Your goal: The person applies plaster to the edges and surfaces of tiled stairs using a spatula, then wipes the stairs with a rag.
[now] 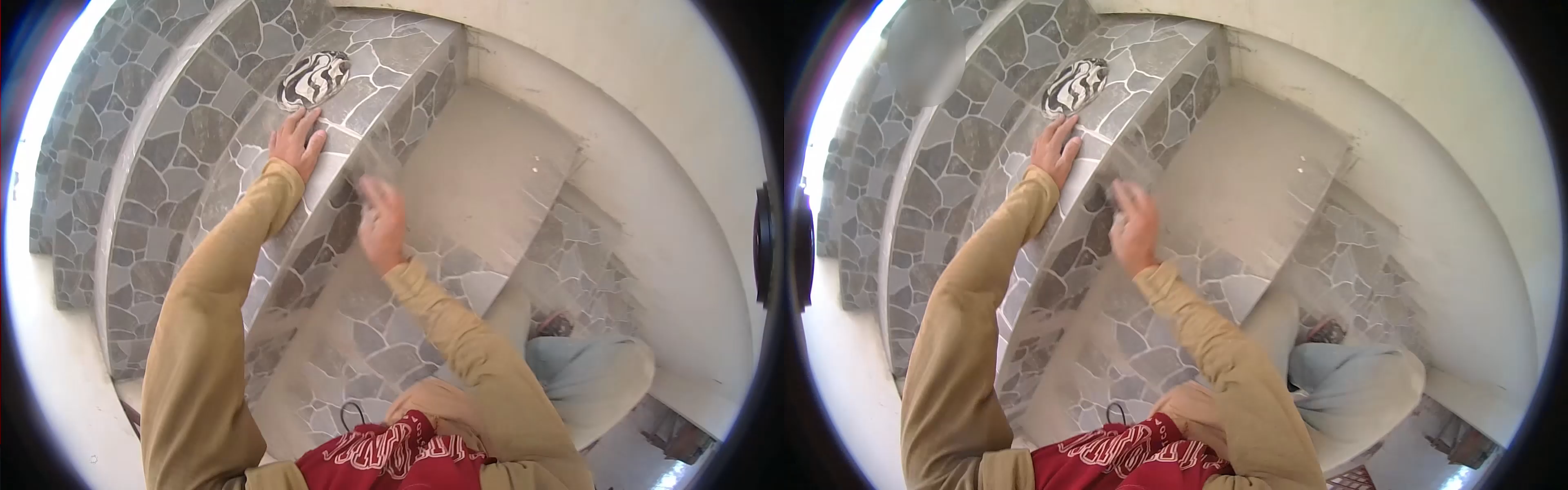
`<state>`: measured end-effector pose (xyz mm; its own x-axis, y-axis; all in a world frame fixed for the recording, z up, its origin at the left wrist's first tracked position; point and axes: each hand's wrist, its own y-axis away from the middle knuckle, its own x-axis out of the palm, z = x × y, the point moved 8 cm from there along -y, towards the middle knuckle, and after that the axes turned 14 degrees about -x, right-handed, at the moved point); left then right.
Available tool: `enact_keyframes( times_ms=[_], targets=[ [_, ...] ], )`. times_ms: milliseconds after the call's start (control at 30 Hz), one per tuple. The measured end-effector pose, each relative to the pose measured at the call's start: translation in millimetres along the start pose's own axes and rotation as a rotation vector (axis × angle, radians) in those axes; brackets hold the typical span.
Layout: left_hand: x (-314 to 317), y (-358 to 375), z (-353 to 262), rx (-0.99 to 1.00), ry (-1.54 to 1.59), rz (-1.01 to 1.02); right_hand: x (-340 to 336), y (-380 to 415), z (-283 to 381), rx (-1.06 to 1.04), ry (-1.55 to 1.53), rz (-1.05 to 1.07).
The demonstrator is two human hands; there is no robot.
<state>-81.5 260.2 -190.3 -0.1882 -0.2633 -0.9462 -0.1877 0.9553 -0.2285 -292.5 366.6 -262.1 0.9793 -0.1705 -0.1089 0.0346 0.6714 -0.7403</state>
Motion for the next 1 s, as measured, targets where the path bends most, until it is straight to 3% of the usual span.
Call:
enact_keyframes(
  times_ms=[100,167,233,300,367,400,433,500,533,633,667,767,833,1000],
  targets=[
    [0,-6,-2,0.09,0.013,-0.025,34,8,-7,0.09,0.111,-0.108],
    [-15,-10,-12,0.153,0.021,-0.252,29,-4,-28,0.211,0.029,-0.198],
    [-6,-24,-9,0.169,0.016,-0.225,24,-13,-29,0.199,-0.033,-0.198],
    [14,-42,4,0.132,0.007,-0.03,21,-11,-5,0.128,-0.051,-0.073],
    [11,-41,-3,0.114,-0.024,-0.056,22,-14,2,0.007,-0.075,-0.038],
    [9,-39,-4,0.101,0.002,-0.038,31,-12,-35,0.189,-0.122,-0.042],
    [7,-36,-4,0.092,0.027,-0.024,31,-14,-31,0.19,-0.135,-0.041],
    [4,-35,-2,0.102,0.003,-0.029,16,-24,-20,0.135,-0.008,-0.167],
    [7,-38,-4,0.107,0.003,-0.034,20,-21,4,0.087,0.006,-0.062],
    [11,-42,1,0.087,0.009,-0.04,17,-27,11,-0.061,-0.021,-0.089],
    [11,-41,1,0.045,-0.001,-0.026,22,-25,-31,0.081,-0.003,-0.068],
    [7,-41,2,0.039,0.0,-0.066,12,-43,-64,0.144,0.097,-0.125],
    [5,-41,3,0.029,-0.03,-0.12,14,-34,-51,0.118,0.062,-0.09],
    [10,-52,7,-0.086,-0.1,-0.017,20,-18,-42,0.088,0.019,-0.039]
  ],
)
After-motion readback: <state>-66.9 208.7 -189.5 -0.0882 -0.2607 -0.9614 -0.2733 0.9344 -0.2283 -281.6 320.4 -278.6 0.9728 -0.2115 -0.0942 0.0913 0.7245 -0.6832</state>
